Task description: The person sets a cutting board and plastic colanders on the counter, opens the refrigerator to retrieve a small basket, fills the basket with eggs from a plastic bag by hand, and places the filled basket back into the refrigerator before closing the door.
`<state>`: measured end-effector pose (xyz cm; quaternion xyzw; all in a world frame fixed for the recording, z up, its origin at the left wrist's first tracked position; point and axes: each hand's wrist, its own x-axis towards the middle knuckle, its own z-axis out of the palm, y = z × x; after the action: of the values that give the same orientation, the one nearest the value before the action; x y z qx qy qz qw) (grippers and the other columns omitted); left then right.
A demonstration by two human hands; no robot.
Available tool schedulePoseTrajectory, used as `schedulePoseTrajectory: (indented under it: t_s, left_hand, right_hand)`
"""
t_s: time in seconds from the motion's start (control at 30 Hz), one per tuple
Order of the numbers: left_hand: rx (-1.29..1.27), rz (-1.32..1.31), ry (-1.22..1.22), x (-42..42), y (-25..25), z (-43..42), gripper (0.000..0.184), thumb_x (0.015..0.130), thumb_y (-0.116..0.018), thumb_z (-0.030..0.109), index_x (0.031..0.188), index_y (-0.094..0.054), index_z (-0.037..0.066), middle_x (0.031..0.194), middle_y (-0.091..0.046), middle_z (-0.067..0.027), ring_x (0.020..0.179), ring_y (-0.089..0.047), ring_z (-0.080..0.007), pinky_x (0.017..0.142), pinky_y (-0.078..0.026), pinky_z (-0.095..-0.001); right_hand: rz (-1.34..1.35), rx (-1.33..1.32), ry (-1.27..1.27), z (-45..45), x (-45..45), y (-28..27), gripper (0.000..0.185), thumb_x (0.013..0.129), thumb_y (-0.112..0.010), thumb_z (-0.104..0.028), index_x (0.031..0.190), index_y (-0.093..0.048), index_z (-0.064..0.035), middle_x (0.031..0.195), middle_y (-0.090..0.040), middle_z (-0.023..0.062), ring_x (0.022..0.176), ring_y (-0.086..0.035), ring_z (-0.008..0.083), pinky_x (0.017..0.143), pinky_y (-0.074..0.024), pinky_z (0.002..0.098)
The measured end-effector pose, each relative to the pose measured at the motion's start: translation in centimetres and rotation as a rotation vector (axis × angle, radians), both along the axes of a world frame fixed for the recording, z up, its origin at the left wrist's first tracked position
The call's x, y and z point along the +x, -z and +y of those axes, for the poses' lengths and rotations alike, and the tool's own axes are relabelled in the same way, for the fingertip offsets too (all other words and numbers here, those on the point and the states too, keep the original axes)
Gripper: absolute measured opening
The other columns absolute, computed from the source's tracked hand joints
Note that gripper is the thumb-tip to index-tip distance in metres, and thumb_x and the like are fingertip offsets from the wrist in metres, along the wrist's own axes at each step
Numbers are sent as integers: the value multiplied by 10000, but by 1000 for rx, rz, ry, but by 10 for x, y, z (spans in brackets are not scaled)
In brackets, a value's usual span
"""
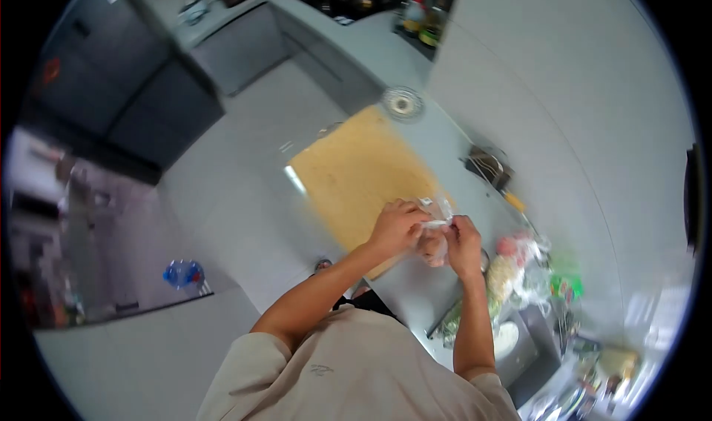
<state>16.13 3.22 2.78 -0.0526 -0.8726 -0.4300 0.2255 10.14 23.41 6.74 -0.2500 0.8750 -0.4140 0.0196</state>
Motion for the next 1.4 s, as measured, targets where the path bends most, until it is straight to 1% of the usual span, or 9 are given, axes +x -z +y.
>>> schedulePoseTrajectory:
  t_s: [0.17, 0.33, 0.63, 0.9, 1.03, 1.1, 1.2, 1.33, 1.4]
  left_hand:
    - [33, -59, -195, 3, 20, -28, 276, 786, -708, 69, 1045, -756, 153, 1055, -687, -89, 1008, -628, -344, 874, -510, -476]
    - [58, -49, -345, 7, 29, -48, 318, 769, -739, 15, 1059, -750, 145, 1068, -693, -57, 989, -636, -321, 841, -533, -414]
    - [72, -163, -339, 26, 35, -59, 399, 791, -739, 71, 1186, -732, 131, 1092, -693, -90, 1003, -669, -355, 861, -545, -439]
    - [97, -167, -310, 52, 22, -79, 515, 795, -750, 104, 1302, -661, 115, 1160, -679, -129, 991, -682, -355, 840, -551, -470]
    - [52, -204, -316, 61, 43, -85, 539, 830, -713, 73, 1361, -632, 112, 1277, -667, -166, 1073, -682, -383, 908, -562, -471]
    - [-1, -206, -325, 66, 41, -86, 558, 840, -700, 63, 1390, -617, 114, 1340, -654, -180, 1128, -675, -396, 947, -566, -465]
    - [-14, -178, -281, 70, 40, -91, 486, 838, -741, 138, 1311, -646, 76, 1308, -658, -202, 1087, -675, -421, 906, -572, -473]
    - [-28, -258, -248, 71, 37, -93, 505, 864, -707, 99, 1363, -631, 85, 1396, -622, -214, 1188, -643, -426, 980, -548, -475]
    - [-38, -313, -217, 68, 40, -93, 521, 873, -693, 88, 1389, -621, 90, 1444, -594, -221, 1254, -616, -421, 1031, -528, -472]
  right_hand:
    - [26, 22, -189, -51, -41, 19, 97, 912, -683, -28, 994, -646, 8, 914, -629, 189, 822, -630, 386, 749, -511, 432]
    - [110, -7, -313, -90, -58, 37, 89, 939, -660, -34, 1017, -653, 8, 938, -636, 193, 845, -632, 384, 761, -508, 431]
    - [30, 31, -304, -110, -60, 55, 97, 977, -647, -53, 1043, -647, 17, 946, -620, 183, 844, -615, 363, 770, -504, 402]
    - [43, 75, -207, -113, -57, 79, 101, 935, -652, -61, 989, -618, 18, 935, -627, 224, 876, -623, 427, 792, -505, 470]
    - [49, 90, -157, -111, -51, 87, 131, 919, -660, -86, 941, -589, 21, 923, -631, 248, 887, -629, 462, 787, -501, 501]
    - [47, 122, -129, -108, -48, 94, 159, 909, -675, -103, 1011, -630, 10, 964, -657, 245, 916, -655, 448, 803, -518, 496]
    - [7, 129, -47, -100, -39, 94, 289, 888, -714, -130, 1152, -671, -18, 1033, -697, 229, 961, -691, 412, 839, -548, 474]
    - [6, 133, -19, -89, -21, 66, 495, 853, -784, -161, 1322, -667, -56, 1125, -729, 199, 1008, -718, 355, 894, -573, 430]
    - [43, 102, 23, -79, -14, 65, 471, 862, -806, -174, 1295, -671, -49, 1111, -730, 179, 998, -725, 327, 881, -578, 412]
